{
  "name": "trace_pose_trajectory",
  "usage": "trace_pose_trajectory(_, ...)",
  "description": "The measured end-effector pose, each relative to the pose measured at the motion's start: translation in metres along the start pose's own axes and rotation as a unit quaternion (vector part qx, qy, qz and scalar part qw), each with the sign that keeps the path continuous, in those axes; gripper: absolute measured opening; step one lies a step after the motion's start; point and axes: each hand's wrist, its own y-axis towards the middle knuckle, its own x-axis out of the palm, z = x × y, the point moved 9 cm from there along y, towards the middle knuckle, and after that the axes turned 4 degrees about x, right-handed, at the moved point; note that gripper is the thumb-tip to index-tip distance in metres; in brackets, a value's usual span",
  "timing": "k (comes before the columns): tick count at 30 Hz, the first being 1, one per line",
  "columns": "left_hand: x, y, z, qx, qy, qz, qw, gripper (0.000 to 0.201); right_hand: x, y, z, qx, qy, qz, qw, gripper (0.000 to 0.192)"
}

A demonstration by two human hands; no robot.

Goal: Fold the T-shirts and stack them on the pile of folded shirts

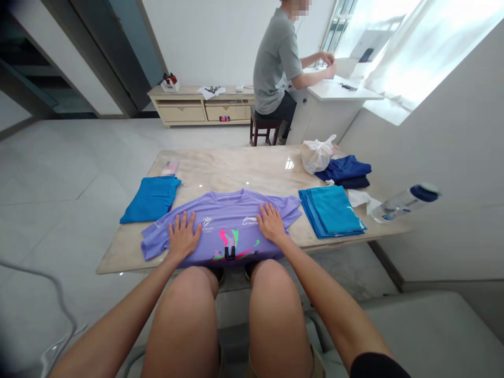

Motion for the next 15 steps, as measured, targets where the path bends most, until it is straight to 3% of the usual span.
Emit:
trace_pose_trajectory(3,0.0,-0.002,-0.001,-0.002,0.001,0.005,1.0,0.072,-0.037,0.006,0.036,0.02,0.004,0.043,0.999,0.059)
trace_pose_trajectory(7,-0.001,0.0,0.0,-0.003,0.001,0.011,1.0,0.071,-0.07,0.022,0.112,0.138,-0.034,0.052,0.989,0.053)
trace_pose_trajectory(11,-0.002,0.001,0.0,-0.004,-0.007,0.014,1.0,0.069,-0.069,0.033,0.166,0.255,-0.012,0.011,0.967,0.055)
trace_pose_trajectory(15,-0.004,0.003,-0.001,-0.003,-0.028,0.026,0.999,0.069,-0.064,0.044,0.177,0.294,0.023,-0.013,0.956,0.042)
